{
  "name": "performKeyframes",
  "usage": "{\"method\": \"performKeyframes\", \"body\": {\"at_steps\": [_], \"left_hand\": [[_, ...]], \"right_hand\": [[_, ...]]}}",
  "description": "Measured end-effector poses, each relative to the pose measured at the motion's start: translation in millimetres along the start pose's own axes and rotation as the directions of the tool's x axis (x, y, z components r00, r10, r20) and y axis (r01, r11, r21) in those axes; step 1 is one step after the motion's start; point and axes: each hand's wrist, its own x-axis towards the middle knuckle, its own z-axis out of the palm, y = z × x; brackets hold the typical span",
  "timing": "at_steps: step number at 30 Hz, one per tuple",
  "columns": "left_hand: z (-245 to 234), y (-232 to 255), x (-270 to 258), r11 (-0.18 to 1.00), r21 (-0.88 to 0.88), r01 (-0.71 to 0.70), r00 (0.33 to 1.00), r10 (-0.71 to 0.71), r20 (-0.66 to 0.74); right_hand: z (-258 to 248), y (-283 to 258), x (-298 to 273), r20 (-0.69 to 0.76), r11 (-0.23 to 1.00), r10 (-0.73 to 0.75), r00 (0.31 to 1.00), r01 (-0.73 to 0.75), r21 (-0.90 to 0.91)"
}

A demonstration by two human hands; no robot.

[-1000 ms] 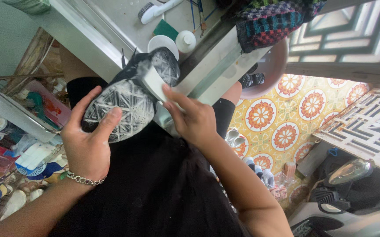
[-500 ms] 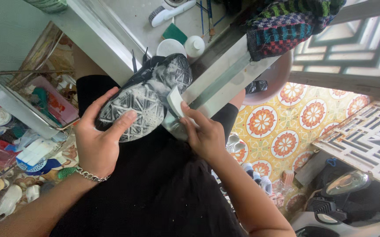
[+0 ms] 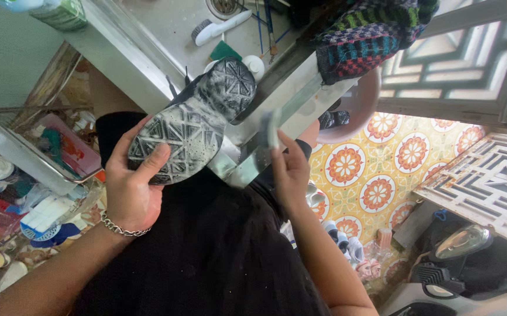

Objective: The person cleans a pair of black sneakers by applying a white cleaning solution with a small brush and a cloth, then rinsing them under a faucet in a sink.

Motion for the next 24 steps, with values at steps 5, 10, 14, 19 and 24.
{"method": "performKeyframes", "body": {"at_steps": [5,10,14,19,24], "left_hand": [[0,-27,16,0.979,-0.18,0.096,0.956,-0.041,0.289],[0,-37,40,0.98,0.124,-0.154,0.884,0.081,0.461],[14,-1,60,0.776,0.315,-0.547,0.797,0.367,0.48],[61,60,93,0.489,0.269,-0.83,0.491,0.411,0.768],[92,57,94,0.404,0.486,-0.775,0.627,0.399,0.669]], "right_hand": [[33,-3,50,-0.008,0.901,0.169,0.986,-0.151,0.407],[56,-64,84,0.147,0.834,-0.062,0.987,-0.029,0.551],[45,-79,104,0.33,0.932,-0.231,0.916,0.11,0.347],[53,-67,123,0.486,0.931,-0.326,0.811,0.185,0.316],[45,-55,121,0.383,0.927,-0.304,0.872,0.178,0.331]]}}
